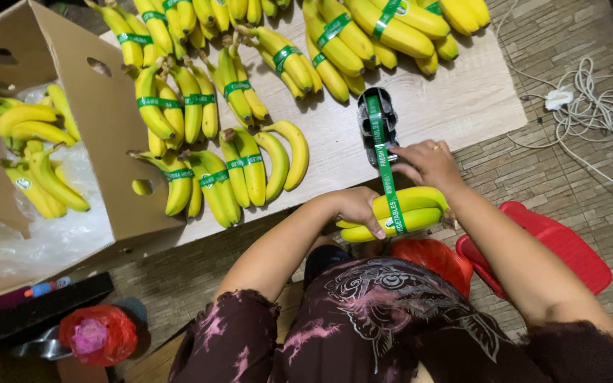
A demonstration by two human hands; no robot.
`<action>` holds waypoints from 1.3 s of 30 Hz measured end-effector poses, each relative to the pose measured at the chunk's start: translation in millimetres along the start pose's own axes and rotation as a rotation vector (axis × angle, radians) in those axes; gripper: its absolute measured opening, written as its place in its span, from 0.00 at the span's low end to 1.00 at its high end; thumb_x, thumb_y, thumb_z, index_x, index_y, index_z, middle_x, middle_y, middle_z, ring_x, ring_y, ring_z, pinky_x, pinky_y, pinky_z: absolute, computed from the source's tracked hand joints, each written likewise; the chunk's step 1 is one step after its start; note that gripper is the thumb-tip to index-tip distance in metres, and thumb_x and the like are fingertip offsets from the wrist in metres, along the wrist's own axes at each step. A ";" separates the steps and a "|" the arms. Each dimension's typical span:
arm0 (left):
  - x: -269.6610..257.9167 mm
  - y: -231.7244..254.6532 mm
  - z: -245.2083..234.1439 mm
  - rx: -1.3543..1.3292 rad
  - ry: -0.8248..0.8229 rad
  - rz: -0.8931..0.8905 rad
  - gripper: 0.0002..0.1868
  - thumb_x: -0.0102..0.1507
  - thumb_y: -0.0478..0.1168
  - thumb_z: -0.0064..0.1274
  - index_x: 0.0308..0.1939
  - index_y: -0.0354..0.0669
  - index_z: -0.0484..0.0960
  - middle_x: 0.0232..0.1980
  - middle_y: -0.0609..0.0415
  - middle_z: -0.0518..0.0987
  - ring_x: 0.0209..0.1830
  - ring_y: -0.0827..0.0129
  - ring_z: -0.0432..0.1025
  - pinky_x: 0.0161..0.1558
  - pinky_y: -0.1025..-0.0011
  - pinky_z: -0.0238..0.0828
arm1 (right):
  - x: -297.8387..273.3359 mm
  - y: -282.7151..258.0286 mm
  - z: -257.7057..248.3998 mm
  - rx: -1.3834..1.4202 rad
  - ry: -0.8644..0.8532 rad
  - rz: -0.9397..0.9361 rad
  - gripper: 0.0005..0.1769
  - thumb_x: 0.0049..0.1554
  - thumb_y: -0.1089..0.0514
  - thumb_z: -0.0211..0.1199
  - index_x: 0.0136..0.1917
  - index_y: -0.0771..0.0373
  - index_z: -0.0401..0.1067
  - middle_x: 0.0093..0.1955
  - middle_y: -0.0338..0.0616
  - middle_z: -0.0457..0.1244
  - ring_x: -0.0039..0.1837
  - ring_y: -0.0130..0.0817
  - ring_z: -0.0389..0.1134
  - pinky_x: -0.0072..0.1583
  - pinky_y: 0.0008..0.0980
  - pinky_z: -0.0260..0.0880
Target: The person is bundling bunches of bananas by wrapping green tape around their stems using a manual tape dispenser.
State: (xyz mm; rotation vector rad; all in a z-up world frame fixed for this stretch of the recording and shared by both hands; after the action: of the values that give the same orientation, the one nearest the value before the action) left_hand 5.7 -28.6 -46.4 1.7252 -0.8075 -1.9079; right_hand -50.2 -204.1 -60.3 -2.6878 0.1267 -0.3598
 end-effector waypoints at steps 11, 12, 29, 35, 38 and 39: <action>-30.5 20.2 48.8 0.451 0.120 -0.045 0.37 0.43 0.51 0.76 0.53 0.42 0.84 0.45 0.45 0.84 0.51 0.49 0.80 0.52 0.56 0.76 | 5.7 4.5 12.0 -0.059 0.139 -0.034 0.16 0.56 0.42 0.68 0.58 0.35 0.76 0.49 0.20 0.69 0.57 0.28 0.66 0.59 0.33 0.58; -33.3 20.5 58.2 0.449 0.099 -0.046 0.37 0.44 0.50 0.74 0.53 0.38 0.83 0.46 0.41 0.84 0.51 0.45 0.79 0.52 0.54 0.76 | 4.6 2.3 10.0 -0.045 0.153 -0.035 0.15 0.55 0.45 0.69 0.57 0.37 0.77 0.49 0.23 0.70 0.56 0.29 0.67 0.59 0.33 0.58; -32.9 2.8 44.7 0.648 0.306 -0.011 0.28 0.50 0.45 0.67 0.52 0.38 0.81 0.44 0.42 0.85 0.49 0.43 0.80 0.50 0.52 0.78 | -5.1 -17.3 29.6 0.890 0.060 0.787 0.08 0.52 0.52 0.78 0.42 0.54 0.82 0.35 0.36 0.66 0.47 0.23 0.61 0.51 0.21 0.60; -31.3 -4.7 53.3 0.771 0.467 0.183 0.23 0.53 0.42 0.60 0.49 0.38 0.76 0.39 0.43 0.84 0.41 0.44 0.81 0.44 0.51 0.78 | -26.6 -3.7 41.6 0.548 0.005 0.653 0.08 0.53 0.50 0.78 0.43 0.53 0.83 0.39 0.51 0.67 0.52 0.48 0.71 0.57 0.35 0.67; -38.7 0.6 41.6 0.927 0.758 0.364 0.17 0.52 0.43 0.58 0.43 0.44 0.75 0.33 0.50 0.81 0.32 0.49 0.80 0.36 0.54 0.76 | -24.7 0.3 52.4 0.595 -0.056 0.766 0.07 0.54 0.47 0.77 0.42 0.49 0.83 0.40 0.43 0.71 0.51 0.36 0.70 0.54 0.32 0.67; -49.2 4.0 46.7 1.016 0.910 0.452 0.16 0.51 0.43 0.60 0.40 0.46 0.75 0.31 0.52 0.79 0.29 0.52 0.79 0.34 0.58 0.75 | -36.0 -3.2 55.4 0.651 -0.083 0.855 0.06 0.53 0.47 0.77 0.41 0.46 0.83 0.38 0.34 0.71 0.48 0.22 0.68 0.52 0.27 0.66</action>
State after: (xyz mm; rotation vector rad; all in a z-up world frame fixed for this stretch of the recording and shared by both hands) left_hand -34.7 7.4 -5.3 2.3107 -1.6702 -0.2239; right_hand -69.8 -173.9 -115.8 -1.7896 0.9153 -0.0021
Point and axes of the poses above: each hand's wrist, its own x-axis towards the middle knuckle, its own z-axis out of the palm, y = z × x, the point moved 6 cm from there along x, towards the middle knuckle
